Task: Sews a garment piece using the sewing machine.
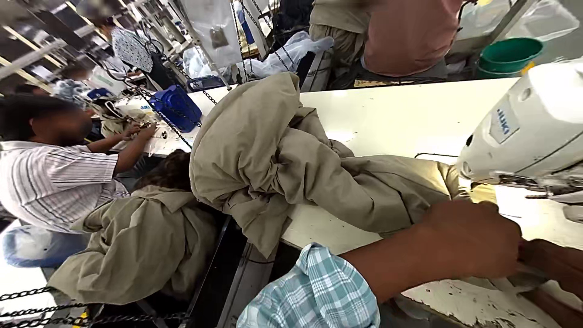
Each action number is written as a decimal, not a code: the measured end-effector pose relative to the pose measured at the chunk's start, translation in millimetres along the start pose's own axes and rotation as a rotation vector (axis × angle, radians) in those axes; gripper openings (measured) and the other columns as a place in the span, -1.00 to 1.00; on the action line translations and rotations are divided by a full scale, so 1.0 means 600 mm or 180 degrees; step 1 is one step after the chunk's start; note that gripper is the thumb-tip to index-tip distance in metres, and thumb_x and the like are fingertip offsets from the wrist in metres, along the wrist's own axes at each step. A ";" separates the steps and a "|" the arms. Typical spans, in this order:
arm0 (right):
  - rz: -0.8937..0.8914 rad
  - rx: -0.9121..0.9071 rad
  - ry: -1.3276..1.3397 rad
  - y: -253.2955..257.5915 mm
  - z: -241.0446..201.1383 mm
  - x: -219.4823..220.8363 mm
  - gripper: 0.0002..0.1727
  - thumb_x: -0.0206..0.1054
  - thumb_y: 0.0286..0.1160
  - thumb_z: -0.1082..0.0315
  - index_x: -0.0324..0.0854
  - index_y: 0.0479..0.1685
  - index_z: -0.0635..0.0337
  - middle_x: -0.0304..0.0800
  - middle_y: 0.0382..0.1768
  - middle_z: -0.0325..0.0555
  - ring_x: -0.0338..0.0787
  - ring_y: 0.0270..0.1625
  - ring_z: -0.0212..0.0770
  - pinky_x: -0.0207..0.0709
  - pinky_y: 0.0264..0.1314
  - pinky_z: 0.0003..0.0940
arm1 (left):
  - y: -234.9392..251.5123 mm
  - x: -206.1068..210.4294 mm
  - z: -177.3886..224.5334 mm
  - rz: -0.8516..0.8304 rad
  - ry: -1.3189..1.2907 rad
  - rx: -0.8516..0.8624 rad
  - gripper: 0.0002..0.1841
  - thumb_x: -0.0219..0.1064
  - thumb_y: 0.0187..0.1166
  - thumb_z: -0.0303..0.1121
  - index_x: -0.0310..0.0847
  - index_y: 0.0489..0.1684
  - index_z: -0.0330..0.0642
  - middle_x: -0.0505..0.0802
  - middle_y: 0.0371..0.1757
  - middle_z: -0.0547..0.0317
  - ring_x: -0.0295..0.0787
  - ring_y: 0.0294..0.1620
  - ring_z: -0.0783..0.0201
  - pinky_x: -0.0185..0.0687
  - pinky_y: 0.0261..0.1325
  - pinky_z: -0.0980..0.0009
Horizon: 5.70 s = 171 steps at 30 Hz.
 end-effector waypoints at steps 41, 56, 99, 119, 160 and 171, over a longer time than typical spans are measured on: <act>0.1298 -0.0080 0.0939 -0.001 0.036 0.070 -0.77 0.30 0.28 0.50 0.83 -0.22 0.44 0.82 -0.17 0.31 0.76 -0.08 0.23 0.53 -0.01 0.20 | -0.049 0.016 -0.023 0.0885 -0.0808 -0.0389 -0.70 0.24 0.71 -0.28 0.77 -0.01 -0.38 0.78 0.26 -0.13 0.81 0.17 -0.03 0.74 0.20 -0.04; 0.1574 0.0228 0.1068 -0.005 0.046 0.080 -0.87 0.36 0.36 0.27 0.83 -0.38 -0.05 0.72 -0.32 -0.43 0.65 -0.16 -0.38 0.53 -0.18 -0.34 | -0.029 0.020 -0.034 0.1323 -0.0263 -0.0214 -0.87 0.46 0.48 -0.28 0.93 -0.19 -0.02 0.87 -0.19 0.21 0.81 -0.22 0.19 0.76 -0.13 0.05; 0.1057 0.1240 0.1467 -0.010 0.062 0.006 -0.66 0.23 0.70 -0.01 0.84 -0.24 -0.06 0.75 -0.47 -0.39 0.69 -0.45 -0.41 0.63 -0.38 -0.31 | -0.023 0.044 -0.027 0.0638 0.0184 0.0265 -0.76 0.22 0.65 -0.34 0.85 -0.02 -0.12 0.72 0.50 0.19 0.90 -0.17 0.10 0.83 -0.15 0.06; 0.0436 0.1610 0.0930 0.016 0.045 -0.044 -0.81 0.53 0.51 0.13 0.82 -0.02 -0.07 0.86 -0.40 -0.44 0.77 -0.40 -0.46 0.70 -0.24 -0.34 | -0.026 0.049 -0.044 0.1294 0.0292 0.0398 -0.71 0.22 0.61 -0.14 0.91 -0.04 0.11 0.77 -0.10 0.29 0.76 -0.40 0.31 0.73 -0.45 0.23; 0.0223 0.1554 0.0642 0.047 0.041 -0.039 -0.81 0.49 0.49 0.15 0.83 -0.05 -0.02 0.85 -0.34 -0.32 0.81 -0.23 -0.31 0.66 -0.09 -0.17 | -0.032 0.052 -0.046 0.1187 0.0331 0.0320 -0.71 0.27 0.56 -0.15 0.90 0.04 0.09 0.77 0.02 0.24 0.74 -0.43 0.31 0.73 -0.45 0.23; 0.0352 0.1596 0.0788 0.057 0.036 -0.025 -0.82 0.37 0.53 0.14 0.87 -0.35 -0.13 0.72 -0.50 -0.33 0.70 -0.38 -0.30 0.49 -0.34 -0.13 | -0.038 0.059 -0.046 0.1254 0.0340 0.0329 -0.78 0.35 0.48 -0.21 0.89 -0.06 0.05 0.67 0.31 0.17 0.73 -0.44 0.30 0.73 -0.47 0.22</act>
Point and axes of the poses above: each hand's wrist, its own y-axis towards the middle knuckle, its own x-axis out of the palm, z = x × y, the point moved 5 cm from there along y, towards the middle knuckle
